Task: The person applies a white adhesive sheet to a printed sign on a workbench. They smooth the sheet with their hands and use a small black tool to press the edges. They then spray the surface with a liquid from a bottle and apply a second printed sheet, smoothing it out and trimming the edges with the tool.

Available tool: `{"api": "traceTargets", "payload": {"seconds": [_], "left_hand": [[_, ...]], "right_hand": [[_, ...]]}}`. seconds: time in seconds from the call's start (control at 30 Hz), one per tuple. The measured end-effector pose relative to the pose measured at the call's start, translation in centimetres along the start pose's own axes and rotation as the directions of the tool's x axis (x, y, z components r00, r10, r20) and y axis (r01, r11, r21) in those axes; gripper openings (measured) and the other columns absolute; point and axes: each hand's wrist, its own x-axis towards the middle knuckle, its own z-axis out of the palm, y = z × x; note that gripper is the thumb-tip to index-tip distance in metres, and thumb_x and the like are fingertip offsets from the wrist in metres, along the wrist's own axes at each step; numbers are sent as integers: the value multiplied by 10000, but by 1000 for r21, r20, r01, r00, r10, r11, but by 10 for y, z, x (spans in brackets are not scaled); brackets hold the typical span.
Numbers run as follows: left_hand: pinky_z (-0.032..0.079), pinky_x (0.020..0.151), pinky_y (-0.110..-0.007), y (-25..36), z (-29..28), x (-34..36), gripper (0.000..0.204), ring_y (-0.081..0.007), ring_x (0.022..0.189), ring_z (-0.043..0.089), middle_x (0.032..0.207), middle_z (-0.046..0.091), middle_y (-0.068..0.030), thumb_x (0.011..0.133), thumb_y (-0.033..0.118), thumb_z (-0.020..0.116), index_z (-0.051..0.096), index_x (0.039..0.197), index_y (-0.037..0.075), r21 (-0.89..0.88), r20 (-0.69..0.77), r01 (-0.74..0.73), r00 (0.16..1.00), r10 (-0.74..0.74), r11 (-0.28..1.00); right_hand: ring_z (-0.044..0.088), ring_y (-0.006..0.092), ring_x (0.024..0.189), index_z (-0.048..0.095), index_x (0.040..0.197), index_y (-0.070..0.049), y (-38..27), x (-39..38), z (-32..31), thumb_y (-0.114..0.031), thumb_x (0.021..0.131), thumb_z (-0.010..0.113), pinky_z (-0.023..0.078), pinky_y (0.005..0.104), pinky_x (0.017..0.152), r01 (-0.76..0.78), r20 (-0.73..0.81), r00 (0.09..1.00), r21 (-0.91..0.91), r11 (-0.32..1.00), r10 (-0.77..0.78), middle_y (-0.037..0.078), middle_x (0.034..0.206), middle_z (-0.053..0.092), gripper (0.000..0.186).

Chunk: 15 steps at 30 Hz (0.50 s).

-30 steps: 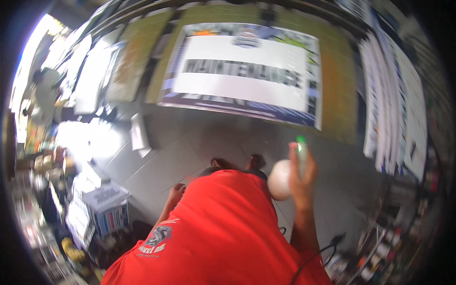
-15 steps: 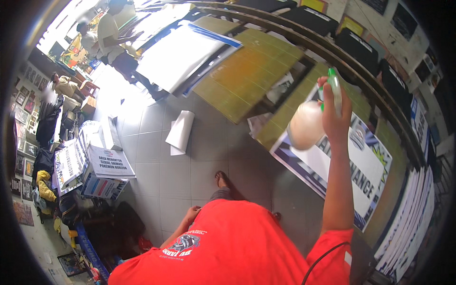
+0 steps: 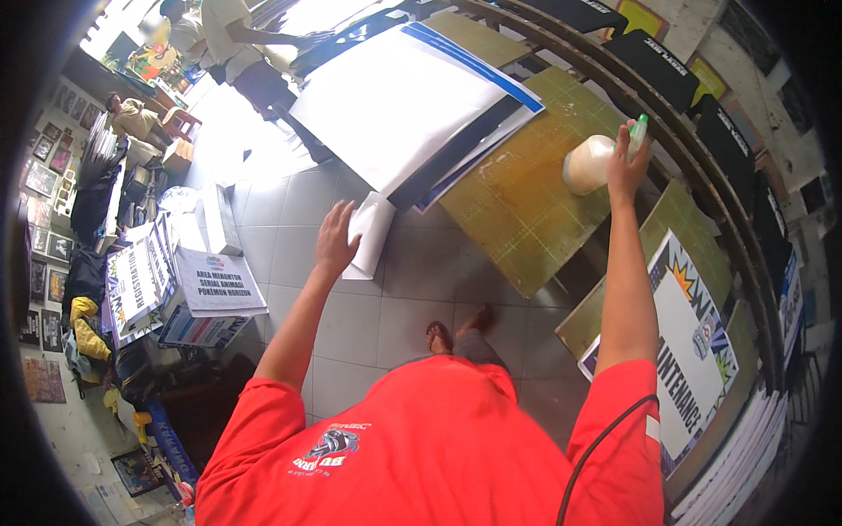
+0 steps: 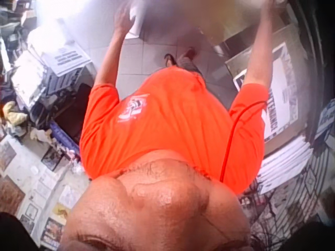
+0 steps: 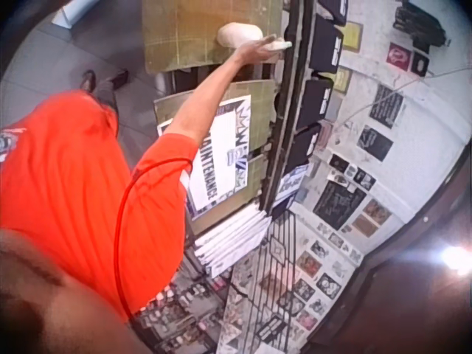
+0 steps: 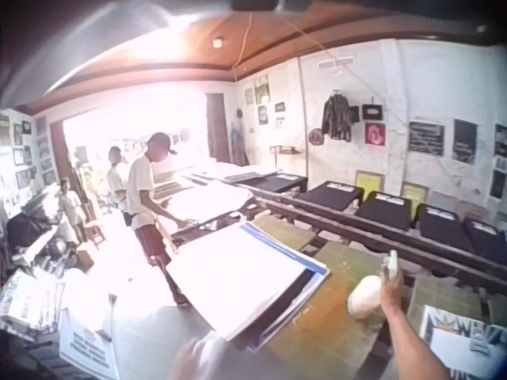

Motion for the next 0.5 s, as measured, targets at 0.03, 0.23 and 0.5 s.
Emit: {"api": "traceTargets", "payload": {"seconds": [0.03, 0.23, 0.5], "left_hand": [[344, 1116, -453, 6, 3, 23, 718, -366, 1349, 408, 1459, 431, -185, 802, 137, 725, 411, 1447, 103, 46, 7, -53, 999, 53, 998], [342, 1089, -457, 5, 23, 85, 565, -316, 1317, 436, 1408, 477, -150, 786, 115, 695, 538, 1329, 116, 114, -33, -274, 960, 280, 955], [431, 994, -440, -5, 15, 117, 259, -282, 1105, 607, 1075, 688, -83, 749, 45, 688, 684, 1007, 77, 9, -198, -366, 912, 360, 931]], "right_hand": [[661, 185, 909, 653, 1199, -48, 14, 0, 3, -401, 964, 645, 507, 321, 848, 49, -28, 998, -19, 999, -50, 76, 1083, 696, 424], [664, 218, 1033, 603, 1244, -35, 2, -7, 10, -362, 917, 714, 495, 336, 901, -34, 284, 955, -189, 981, 88, 93, 1134, 694, 475], [493, 246, 1323, 442, 1428, -25, -17, -39, -20, -190, 928, 697, 412, 387, 1054, -75, 154, 983, -175, 982, 102, 153, 1436, 499, 585]]}}
